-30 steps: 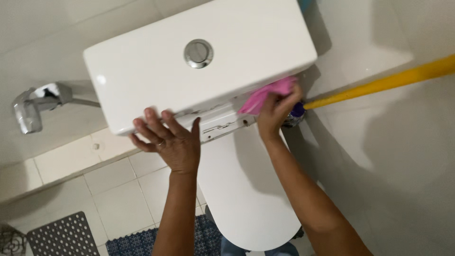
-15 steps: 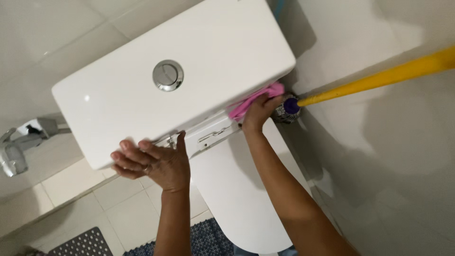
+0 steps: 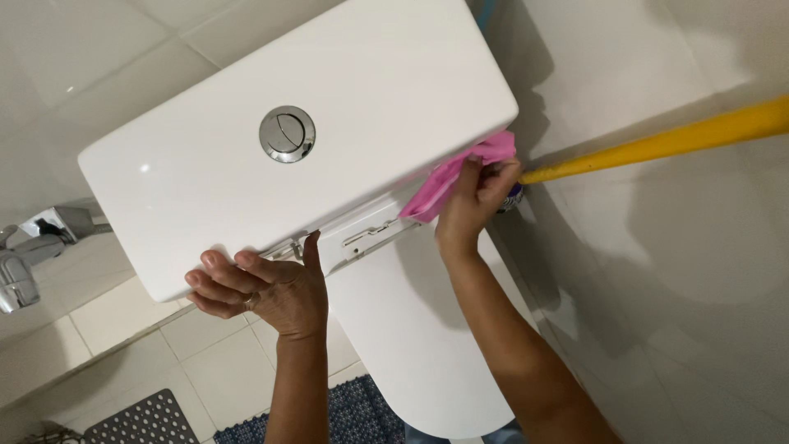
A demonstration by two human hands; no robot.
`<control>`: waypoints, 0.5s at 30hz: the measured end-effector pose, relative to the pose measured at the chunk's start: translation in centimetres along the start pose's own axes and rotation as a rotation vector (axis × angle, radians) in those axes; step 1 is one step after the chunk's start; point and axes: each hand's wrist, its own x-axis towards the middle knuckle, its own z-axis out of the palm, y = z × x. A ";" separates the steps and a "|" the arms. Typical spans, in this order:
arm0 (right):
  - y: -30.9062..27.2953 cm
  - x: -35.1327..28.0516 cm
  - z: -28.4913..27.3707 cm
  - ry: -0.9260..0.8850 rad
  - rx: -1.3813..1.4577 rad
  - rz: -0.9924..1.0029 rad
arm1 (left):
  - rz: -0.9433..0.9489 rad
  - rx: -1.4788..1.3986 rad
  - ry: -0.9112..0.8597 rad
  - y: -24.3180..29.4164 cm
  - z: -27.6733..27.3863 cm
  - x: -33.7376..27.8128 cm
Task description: The person cleans the bathroom by wiping the white tiled walls and the toilet with a pink cloth. They start by cleaning the lower wall tiles near the floor, then move to the upper wall tiles, and finally wipe the toilet seat and tank.
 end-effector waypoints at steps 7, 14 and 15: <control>8.3 0.2 0.3 0.036 -0.089 0.191 | 0.016 0.016 0.023 -0.2 0.2 -0.1; 0.4 1.0 0.4 0.008 0.022 0.028 | 0.004 0.003 0.033 -0.1 0.2 0.1; -1.4 1.0 0.3 0.009 0.016 0.030 | 0.005 0.001 0.027 -0.2 0.2 0.0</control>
